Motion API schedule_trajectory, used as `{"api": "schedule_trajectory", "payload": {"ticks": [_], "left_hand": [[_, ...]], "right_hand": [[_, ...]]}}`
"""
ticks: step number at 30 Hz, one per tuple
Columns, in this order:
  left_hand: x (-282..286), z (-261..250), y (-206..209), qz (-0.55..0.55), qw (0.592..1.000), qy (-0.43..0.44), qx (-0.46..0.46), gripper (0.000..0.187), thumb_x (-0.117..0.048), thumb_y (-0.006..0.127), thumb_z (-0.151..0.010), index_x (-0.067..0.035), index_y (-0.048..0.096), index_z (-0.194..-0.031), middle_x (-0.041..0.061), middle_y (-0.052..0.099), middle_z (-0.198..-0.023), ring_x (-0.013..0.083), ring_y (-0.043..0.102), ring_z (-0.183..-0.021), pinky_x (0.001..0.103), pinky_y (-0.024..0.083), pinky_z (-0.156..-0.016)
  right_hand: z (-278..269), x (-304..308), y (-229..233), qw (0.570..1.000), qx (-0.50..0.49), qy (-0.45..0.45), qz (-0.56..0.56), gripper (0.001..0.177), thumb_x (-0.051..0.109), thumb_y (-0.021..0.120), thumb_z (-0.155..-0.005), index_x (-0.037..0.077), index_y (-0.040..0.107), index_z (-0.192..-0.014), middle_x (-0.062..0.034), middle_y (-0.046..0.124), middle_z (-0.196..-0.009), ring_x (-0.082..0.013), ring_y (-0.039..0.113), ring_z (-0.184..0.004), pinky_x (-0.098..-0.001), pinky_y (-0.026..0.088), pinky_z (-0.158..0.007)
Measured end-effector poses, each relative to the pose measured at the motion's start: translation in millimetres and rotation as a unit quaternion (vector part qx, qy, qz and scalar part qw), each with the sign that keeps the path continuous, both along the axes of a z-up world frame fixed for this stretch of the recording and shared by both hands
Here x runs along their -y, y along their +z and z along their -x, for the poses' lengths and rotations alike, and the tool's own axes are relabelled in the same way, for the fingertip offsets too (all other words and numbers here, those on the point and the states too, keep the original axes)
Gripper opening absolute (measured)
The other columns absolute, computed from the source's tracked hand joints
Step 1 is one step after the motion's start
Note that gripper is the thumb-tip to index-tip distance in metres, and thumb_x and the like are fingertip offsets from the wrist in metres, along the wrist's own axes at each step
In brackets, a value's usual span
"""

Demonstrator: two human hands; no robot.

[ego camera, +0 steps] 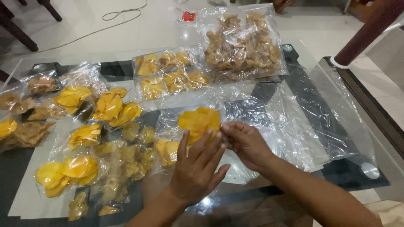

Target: Manually packing individual slices of dried food into small plastic bags on a glass table.

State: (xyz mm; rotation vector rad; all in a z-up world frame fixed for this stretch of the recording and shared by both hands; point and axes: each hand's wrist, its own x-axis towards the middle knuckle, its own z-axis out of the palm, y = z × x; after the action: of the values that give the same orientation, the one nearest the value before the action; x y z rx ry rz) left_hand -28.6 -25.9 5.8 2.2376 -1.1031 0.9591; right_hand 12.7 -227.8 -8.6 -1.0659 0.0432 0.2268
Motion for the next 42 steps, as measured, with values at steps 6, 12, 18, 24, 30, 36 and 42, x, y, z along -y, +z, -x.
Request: {"api": "schedule_trajectory", "payload": {"ticks": [6,12,18,24,30,36,42], "left_hand": [[-41.8,-48.9,-2.4,0.093,0.985,0.128,-0.063,0.034,-0.026,0.074,-0.091,-0.007,0.07,-0.119,0.019,0.056,-0.146,0.0434,0.043,-0.143,0.07,0.019,-0.118],[-56.9,-65.6,-14.4,0.048,0.965,0.175,-0.191,0.06,-0.048,0.066,-0.091,-0.002,0.065,-0.131,0.019,0.051,-0.152,0.0366,0.031,-0.151,0.063,0.015,-0.121],[-48.9,-64.5,-35.0,-0.075,0.939,0.167,-0.291,0.085,-0.063,0.04,-0.1,-0.001,0.03,-0.157,0.024,0.02,-0.167,0.0375,0.003,-0.157,0.069,-0.003,-0.116],[-50.3,-67.7,-45.0,-0.1,0.93,0.176,-0.306,0.088,-0.066,0.035,-0.1,-0.001,0.023,-0.159,0.025,0.013,-0.168,0.0392,-0.001,-0.157,0.07,-0.004,-0.116],[-50.5,-70.6,-46.0,-0.112,0.924,0.179,-0.32,0.088,-0.066,0.031,-0.101,-0.001,0.022,-0.159,0.026,0.01,-0.168,0.0391,-0.005,-0.156,0.069,-0.008,-0.115],[-47.2,-67.1,-42.9,-0.115,0.94,0.205,-0.247,0.083,-0.065,0.034,-0.101,-0.003,0.03,-0.157,0.024,0.018,-0.167,0.0376,0.003,-0.157,0.07,-0.003,-0.116],[-28.7,-41.7,-20.6,-0.049,0.976,0.152,-0.15,0.071,-0.05,0.058,-0.095,0.002,0.05,-0.143,0.024,0.037,-0.161,0.0402,0.017,-0.156,0.07,0.004,-0.119]], "right_hand": [[-33.6,64.3,51.5,0.947,0.192,-0.234,0.11,0.017,0.02,0.063,-0.105,0.006,0.069,-0.112,-0.0104,0.073,-0.098,-0.0209,0.075,-0.095,-0.0383,0.064,-0.088],[-24.2,151.4,85.2,0.847,0.121,-0.371,0.361,0.005,0.017,0.063,-0.114,0.013,0.066,-0.112,0.005,0.058,-0.087,-0.0023,0.052,-0.072,-0.0169,0.047,-0.068],[-11.6,251.5,11.9,0.827,0.05,-0.376,0.416,0.013,0.021,0.067,-0.112,0.008,0.067,-0.11,0.0028,0.058,-0.082,-0.0038,0.05,-0.068,-0.0168,0.044,-0.063],[8.0,194.6,51.0,0.839,-0.131,-0.37,0.377,0.013,0.025,0.065,-0.107,0.013,0.069,-0.11,0.0023,0.059,-0.088,-0.0018,0.046,-0.068,-0.0177,0.037,-0.059],[5.3,213.8,47.0,0.892,-0.117,-0.362,0.243,0.013,0.014,0.062,-0.104,0.005,0.065,-0.113,0.0004,0.067,-0.096,0.0,0.065,-0.075,-0.0094,0.056,-0.066],[20.3,216.0,38.5,0.902,-0.128,-0.342,0.231,0.01,0.017,0.062,-0.104,0.008,0.058,-0.107,-0.0007,0.065,-0.102,-0.0016,0.066,-0.082,-0.0112,0.058,-0.071],[40.0,219.3,44.3,0.862,-0.056,-0.406,0.297,0.01,0.018,0.059,-0.11,0.01,0.062,-0.114,0.0004,0.064,-0.101,-0.0023,0.062,-0.083,-0.0147,0.054,-0.075]]}}
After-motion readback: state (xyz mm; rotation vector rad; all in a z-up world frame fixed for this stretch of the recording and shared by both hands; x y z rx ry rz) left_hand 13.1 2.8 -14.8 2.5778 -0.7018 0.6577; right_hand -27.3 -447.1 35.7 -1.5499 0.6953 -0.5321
